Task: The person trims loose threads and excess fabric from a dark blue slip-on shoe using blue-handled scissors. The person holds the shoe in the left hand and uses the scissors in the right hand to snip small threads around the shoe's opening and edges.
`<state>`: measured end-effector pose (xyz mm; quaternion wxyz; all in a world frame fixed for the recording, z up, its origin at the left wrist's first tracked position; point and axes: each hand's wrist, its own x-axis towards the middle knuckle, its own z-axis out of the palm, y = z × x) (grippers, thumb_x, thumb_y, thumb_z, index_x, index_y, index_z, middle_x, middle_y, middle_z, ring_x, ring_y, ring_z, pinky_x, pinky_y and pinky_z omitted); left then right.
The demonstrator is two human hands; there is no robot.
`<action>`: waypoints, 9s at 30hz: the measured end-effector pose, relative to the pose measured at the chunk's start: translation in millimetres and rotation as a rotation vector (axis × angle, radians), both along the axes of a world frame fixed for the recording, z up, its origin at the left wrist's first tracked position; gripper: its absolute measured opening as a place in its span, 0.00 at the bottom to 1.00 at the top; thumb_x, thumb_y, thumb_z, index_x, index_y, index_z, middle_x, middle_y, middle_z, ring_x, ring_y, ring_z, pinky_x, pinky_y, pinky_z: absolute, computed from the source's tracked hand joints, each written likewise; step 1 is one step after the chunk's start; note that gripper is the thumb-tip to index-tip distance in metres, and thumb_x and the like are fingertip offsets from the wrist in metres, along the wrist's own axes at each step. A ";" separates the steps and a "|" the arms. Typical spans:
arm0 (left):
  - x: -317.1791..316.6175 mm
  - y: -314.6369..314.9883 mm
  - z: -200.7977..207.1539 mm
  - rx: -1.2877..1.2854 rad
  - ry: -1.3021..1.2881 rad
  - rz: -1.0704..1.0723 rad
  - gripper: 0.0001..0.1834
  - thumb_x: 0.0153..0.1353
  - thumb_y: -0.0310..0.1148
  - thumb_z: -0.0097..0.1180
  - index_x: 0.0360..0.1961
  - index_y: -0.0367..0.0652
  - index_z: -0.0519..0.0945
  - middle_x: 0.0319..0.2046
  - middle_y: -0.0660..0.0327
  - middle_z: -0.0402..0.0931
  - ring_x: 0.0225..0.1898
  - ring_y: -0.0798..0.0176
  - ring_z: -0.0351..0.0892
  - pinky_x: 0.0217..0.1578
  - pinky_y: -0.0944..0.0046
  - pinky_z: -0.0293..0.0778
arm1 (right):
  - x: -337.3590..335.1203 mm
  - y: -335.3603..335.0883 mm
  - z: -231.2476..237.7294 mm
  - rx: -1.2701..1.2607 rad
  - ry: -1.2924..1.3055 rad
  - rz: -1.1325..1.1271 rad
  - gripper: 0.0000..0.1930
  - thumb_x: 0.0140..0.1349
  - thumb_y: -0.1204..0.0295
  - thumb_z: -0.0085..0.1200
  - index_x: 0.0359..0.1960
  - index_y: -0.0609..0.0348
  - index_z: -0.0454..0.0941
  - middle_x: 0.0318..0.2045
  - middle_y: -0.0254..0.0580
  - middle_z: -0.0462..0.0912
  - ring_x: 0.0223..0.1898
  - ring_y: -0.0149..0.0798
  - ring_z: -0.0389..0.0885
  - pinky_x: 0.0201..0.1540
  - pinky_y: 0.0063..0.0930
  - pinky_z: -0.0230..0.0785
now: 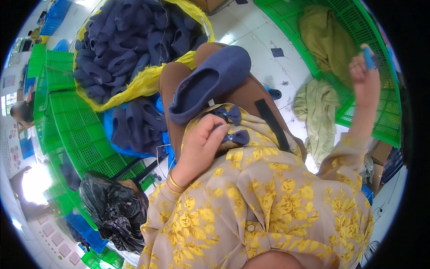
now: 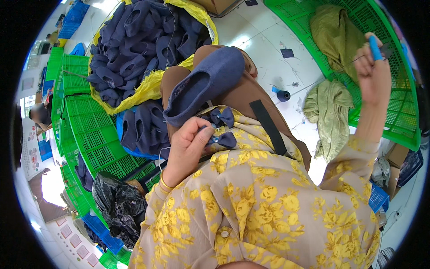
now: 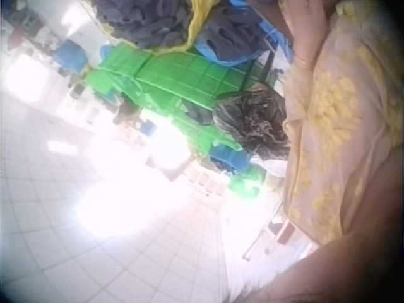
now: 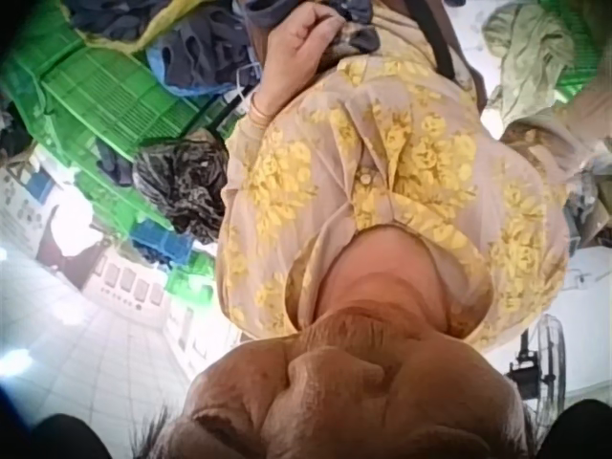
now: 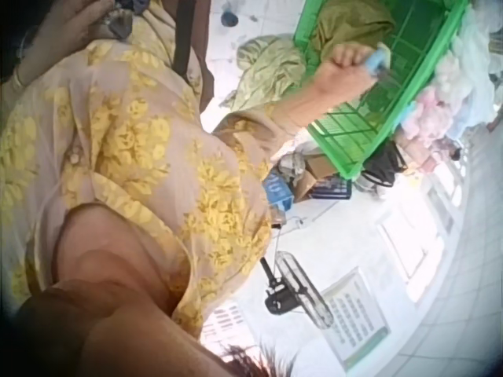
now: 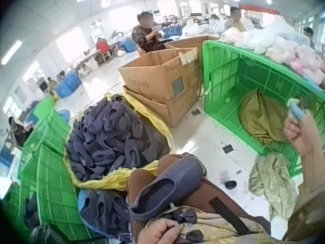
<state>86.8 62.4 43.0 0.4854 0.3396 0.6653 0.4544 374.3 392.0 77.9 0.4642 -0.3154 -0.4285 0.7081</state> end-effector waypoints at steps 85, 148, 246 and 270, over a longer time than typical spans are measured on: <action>1.1 70.7 -3.0 -0.275 -0.422 0.494 0.16 0.58 0.36 0.66 0.21 0.47 0.71 0.19 0.72 0.66 0.21 0.78 0.60 0.23 0.76 0.55 | -164.2 -177.3 -48.8 0.266 -0.882 0.439 0.07 0.54 0.73 0.59 0.30 0.62 0.74 0.23 0.47 0.78 0.23 0.45 0.76 0.27 0.36 0.66; -12.8 38.3 -22.7 0.032 -0.790 0.269 0.11 0.67 0.26 0.53 0.49 0.37 0.78 0.49 0.60 0.79 0.51 0.68 0.76 0.58 0.64 0.66 | -149.0 -201.0 -69.4 0.521 -0.702 0.434 0.18 0.51 0.84 0.52 0.44 0.55 0.68 0.25 0.48 0.80 0.30 0.54 0.81 0.29 0.45 0.70; -15.7 39.7 -21.3 -0.183 -0.432 0.198 0.08 0.63 0.25 0.60 0.41 0.32 0.77 0.35 0.64 0.79 0.35 0.75 0.75 0.38 0.74 0.73 | -146.4 -138.4 -35.1 0.830 -0.944 0.827 0.11 0.49 0.76 0.55 0.36 0.53 0.81 0.26 0.48 0.81 0.33 0.53 0.81 0.37 0.44 0.72; -18.7 56.0 -15.2 -0.128 -0.729 0.144 0.07 0.66 0.29 0.53 0.37 0.35 0.80 0.29 0.68 0.77 0.30 0.77 0.71 0.35 0.76 0.68 | -155.9 -90.3 -50.3 0.289 -0.576 1.208 0.20 0.50 0.88 0.43 0.44 0.66 0.79 0.36 0.42 0.84 0.40 0.32 0.79 0.49 0.24 0.69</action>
